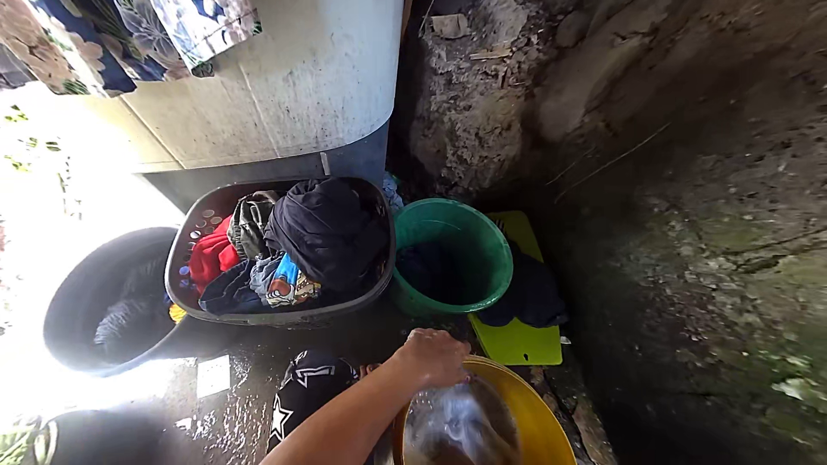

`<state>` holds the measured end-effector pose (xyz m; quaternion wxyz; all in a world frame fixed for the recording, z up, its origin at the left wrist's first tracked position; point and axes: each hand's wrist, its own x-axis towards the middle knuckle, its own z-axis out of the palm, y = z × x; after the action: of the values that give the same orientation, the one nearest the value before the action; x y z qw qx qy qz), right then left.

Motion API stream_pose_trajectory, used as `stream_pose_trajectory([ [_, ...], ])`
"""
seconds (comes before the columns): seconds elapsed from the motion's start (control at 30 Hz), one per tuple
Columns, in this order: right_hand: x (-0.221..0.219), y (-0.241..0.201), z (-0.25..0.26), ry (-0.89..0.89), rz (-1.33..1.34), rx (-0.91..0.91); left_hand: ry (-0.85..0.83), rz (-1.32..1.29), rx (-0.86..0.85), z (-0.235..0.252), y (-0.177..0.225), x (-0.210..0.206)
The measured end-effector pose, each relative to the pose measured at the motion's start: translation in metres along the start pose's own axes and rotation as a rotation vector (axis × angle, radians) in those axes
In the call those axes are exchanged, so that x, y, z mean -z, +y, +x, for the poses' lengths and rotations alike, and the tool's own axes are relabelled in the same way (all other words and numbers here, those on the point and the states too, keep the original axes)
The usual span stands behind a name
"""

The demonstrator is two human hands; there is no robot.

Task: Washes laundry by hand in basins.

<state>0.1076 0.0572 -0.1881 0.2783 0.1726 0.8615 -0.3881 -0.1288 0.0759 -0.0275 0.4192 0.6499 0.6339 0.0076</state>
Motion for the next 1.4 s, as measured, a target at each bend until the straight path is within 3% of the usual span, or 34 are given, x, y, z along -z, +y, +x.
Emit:
stream_pose_trajectory([
  [0.07,-0.014,0.023,0.043,-0.131,0.152,-0.323,0.008,-0.001,-0.002,-0.001,-0.003,0.0],
  [0.13,-0.006,0.033,0.046,0.078,0.311,-0.469,0.016,0.008,-0.007,-0.002,-0.005,-0.003],
  [0.23,0.021,0.029,0.005,0.503,0.591,-0.368,-0.006,0.005,-0.046,-0.004,-0.003,-0.011],
  [0.33,0.056,0.003,-0.042,0.711,0.766,-0.264,-0.025,-0.027,-0.202,0.002,-0.004,-0.025],
  [0.53,0.107,-0.05,-0.118,0.933,0.524,-0.043,0.027,-0.2,-0.431,0.02,0.014,-0.053],
  [0.8,0.144,-0.085,-0.158,1.262,0.269,0.123,0.435,-0.437,-0.687,0.017,0.039,-0.05],
  [0.87,0.156,-0.094,-0.167,1.349,0.207,0.154,0.425,-0.583,-0.779,0.012,0.04,-0.043],
  [0.93,0.168,-0.111,-0.178,1.436,0.157,0.204,0.3,-0.659,-0.85,0.005,0.037,-0.036],
  [1.1,0.201,-0.159,-0.203,1.604,0.076,0.295,0.098,-0.577,-0.695,0.004,0.035,-0.043],
  [1.27,0.231,-0.215,-0.214,1.674,0.069,0.45,0.092,-0.609,-0.619,0.031,0.029,-0.077],
  [1.4,0.252,-0.231,-0.219,1.799,0.128,0.597,0.077,-0.539,-0.477,0.054,0.028,-0.116],
])
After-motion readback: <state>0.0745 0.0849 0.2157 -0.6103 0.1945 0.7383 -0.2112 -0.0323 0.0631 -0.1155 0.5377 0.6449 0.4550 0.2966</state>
